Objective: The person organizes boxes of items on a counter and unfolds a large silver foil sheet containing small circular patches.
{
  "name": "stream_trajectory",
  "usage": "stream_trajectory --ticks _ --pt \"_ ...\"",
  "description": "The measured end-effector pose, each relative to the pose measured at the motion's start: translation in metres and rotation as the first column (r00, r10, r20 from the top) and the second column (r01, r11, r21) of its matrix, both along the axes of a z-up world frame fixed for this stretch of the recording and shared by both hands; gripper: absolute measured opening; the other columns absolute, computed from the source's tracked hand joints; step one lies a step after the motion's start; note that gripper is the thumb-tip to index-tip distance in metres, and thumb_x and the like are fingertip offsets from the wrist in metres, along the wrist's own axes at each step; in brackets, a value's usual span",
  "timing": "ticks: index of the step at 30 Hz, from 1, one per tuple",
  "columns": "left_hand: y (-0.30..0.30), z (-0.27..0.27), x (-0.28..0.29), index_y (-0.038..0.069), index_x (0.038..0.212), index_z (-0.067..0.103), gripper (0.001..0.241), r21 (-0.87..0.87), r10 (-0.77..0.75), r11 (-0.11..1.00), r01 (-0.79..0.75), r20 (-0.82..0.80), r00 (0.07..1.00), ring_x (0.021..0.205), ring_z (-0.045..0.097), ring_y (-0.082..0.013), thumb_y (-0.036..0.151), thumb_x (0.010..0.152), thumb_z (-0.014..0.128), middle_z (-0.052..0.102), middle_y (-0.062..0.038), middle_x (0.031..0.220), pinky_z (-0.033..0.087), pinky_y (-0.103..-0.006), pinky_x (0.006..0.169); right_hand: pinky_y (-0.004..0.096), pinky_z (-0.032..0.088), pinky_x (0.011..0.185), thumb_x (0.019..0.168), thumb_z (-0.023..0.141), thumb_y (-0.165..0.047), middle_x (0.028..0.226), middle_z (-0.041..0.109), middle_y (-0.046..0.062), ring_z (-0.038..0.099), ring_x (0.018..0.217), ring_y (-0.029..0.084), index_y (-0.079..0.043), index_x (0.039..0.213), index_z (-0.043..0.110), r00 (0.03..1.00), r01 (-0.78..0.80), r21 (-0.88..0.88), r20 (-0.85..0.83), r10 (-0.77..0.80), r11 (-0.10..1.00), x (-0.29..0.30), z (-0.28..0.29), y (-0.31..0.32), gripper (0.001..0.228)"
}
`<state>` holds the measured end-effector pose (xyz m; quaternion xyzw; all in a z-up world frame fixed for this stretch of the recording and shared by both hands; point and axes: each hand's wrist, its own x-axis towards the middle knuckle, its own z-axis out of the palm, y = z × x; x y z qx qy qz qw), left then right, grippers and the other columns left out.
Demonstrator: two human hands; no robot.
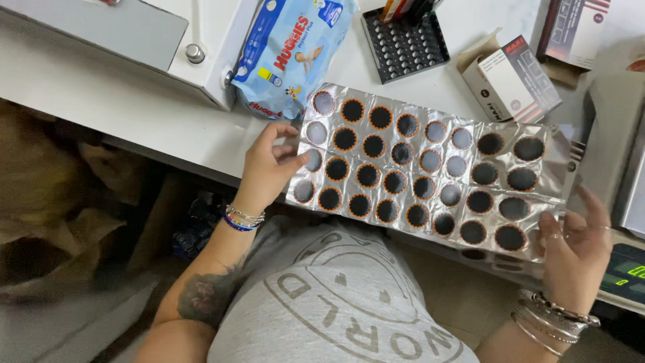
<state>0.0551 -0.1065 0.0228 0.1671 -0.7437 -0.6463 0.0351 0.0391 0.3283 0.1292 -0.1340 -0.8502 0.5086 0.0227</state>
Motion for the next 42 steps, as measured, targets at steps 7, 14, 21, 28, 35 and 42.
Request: stream_trajectory --ticks 7,14,21,28,35,42 --pt "-0.015 0.025 -0.009 0.018 0.127 0.056 0.049 -0.103 -0.188 0.974 0.200 0.118 0.975 0.078 0.069 -0.0104 0.017 0.084 0.081 0.069 0.000 0.081 0.055 -0.0264 0.082 0.026 0.042 0.060 0.106 0.066 -0.007 0.080 0.063 0.001 0.052 0.067 0.009 -0.012 0.133 0.073 0.988 -0.048 0.301 0.155 0.001 0.952 -0.018 0.006 0.006 0.028" --pt "-0.023 0.045 -0.013 0.016 0.133 0.062 0.047 -0.038 -0.285 0.958 0.284 -0.018 0.959 0.082 0.065 -0.0069 0.007 0.089 0.076 0.070 0.000 0.088 0.051 -0.0211 0.078 0.019 0.053 0.075 0.103 0.066 -0.004 0.107 0.070 0.002 0.061 0.091 0.003 -0.009 0.128 0.072 0.997 0.072 0.073 -0.009 -0.072 0.995 -0.004 -0.002 0.024 0.026" --pt "-0.029 0.046 -0.026 0.013 0.125 0.072 0.040 -0.045 -0.283 0.959 0.279 -0.128 0.951 0.081 0.060 -0.0033 0.004 0.087 0.081 0.069 0.004 0.086 0.050 -0.0188 0.080 0.015 0.062 0.083 0.107 0.069 -0.014 0.116 0.073 0.003 0.074 0.098 0.005 -0.013 0.134 0.066 0.981 0.151 -0.253 -0.085 -0.177 0.956 0.017 -0.029 0.098 0.027" --pt "-0.033 0.063 -0.028 0.009 0.122 0.073 0.034 0.027 -0.279 0.958 0.287 -0.159 0.947 0.079 0.048 -0.0053 -0.003 0.090 0.075 0.049 0.005 0.082 0.045 -0.0177 0.075 0.014 0.048 0.096 0.120 0.065 -0.010 0.121 0.067 0.009 0.066 0.108 0.009 -0.011 0.144 0.060 0.956 0.235 0.070 -0.197 -0.217 0.969 0.038 -0.034 0.099 0.024" --pt "-0.030 0.091 -0.027 0.007 0.110 0.077 0.027 -0.125 -0.263 0.960 0.252 -0.074 0.962 0.100 0.071 -0.0116 0.003 0.084 0.079 0.077 -0.005 0.108 0.057 -0.0232 0.096 0.021 0.048 0.101 0.113 0.065 -0.002 0.140 0.060 0.012 0.063 0.118 0.019 -0.008 0.157 0.054 0.986 0.082 0.116 -0.156 -0.064 0.990 0.058 -0.027 0.107 0.045" --pt "-0.021 0.094 -0.029 0.012 0.090 0.078 0.007 -0.436 -0.243 0.886 0.156 -0.151 0.958 0.089 0.070 -0.0110 0.016 0.086 0.083 0.077 0.002 0.089 0.054 -0.0253 0.083 0.031 0.043 0.082 0.117 0.080 0.007 0.118 0.063 0.015 0.057 0.097 0.022 0.000 0.127 0.077 0.993 0.056 0.544 -0.117 0.010 0.837 0.051 0.003 0.064 0.012"
